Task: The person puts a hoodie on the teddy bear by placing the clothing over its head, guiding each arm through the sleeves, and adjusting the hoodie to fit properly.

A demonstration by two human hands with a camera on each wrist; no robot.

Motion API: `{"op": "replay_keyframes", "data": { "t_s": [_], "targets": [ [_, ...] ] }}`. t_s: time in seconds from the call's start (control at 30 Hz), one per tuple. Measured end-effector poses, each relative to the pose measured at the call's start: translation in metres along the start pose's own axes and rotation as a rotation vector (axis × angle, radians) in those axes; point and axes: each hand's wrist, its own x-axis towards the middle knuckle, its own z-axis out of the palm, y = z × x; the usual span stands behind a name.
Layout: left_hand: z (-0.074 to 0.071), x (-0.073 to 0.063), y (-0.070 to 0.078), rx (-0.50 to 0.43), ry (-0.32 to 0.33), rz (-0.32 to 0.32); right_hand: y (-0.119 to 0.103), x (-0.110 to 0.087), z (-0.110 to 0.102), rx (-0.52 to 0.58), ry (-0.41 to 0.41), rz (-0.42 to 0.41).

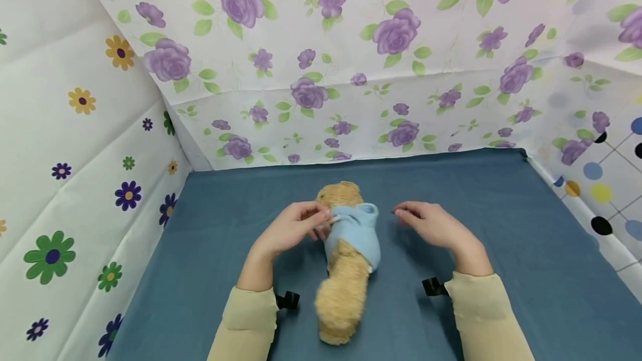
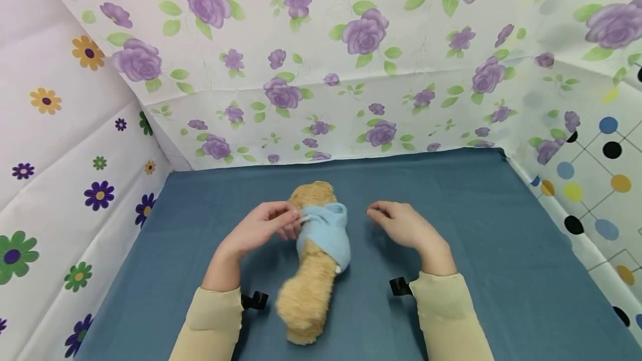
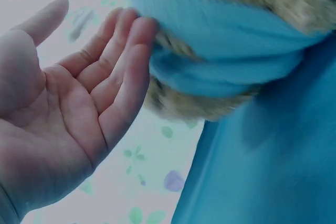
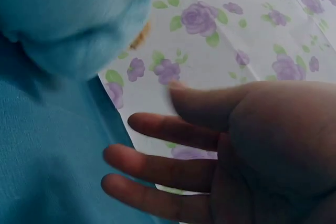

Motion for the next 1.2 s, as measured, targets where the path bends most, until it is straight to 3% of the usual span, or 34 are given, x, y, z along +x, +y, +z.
{"op": "replay_keyframes", "data": {
  "t_s": [0.2, 0.4, 0.77, 1.03, 1.2],
  "targets": [
    [0.008, 0.006, -0.007, 0.085, -0.038, -0.001, 0.001, -0.006, -0.009, 0.050, -0.023, 0.084],
    [0.009, 0.007, -0.007, 0.098, -0.047, -0.002, 0.003, -0.011, -0.016, 0.059, -0.098, 0.153],
    [0.014, 0.007, -0.004, 0.063, 0.031, 0.044, 0.010, -0.025, -0.025, 0.067, -0.094, 0.200],
    [0.018, 0.008, -0.004, 0.037, 0.018, 0.045, 0.008, -0.036, 0.005, 0.283, -0.239, 0.257],
    [0.016, 0.006, 0.001, 0.021, 0.021, 0.051, 0.008, -0.034, 0.026, 0.502, -0.244, 0.221]
  ]
}}
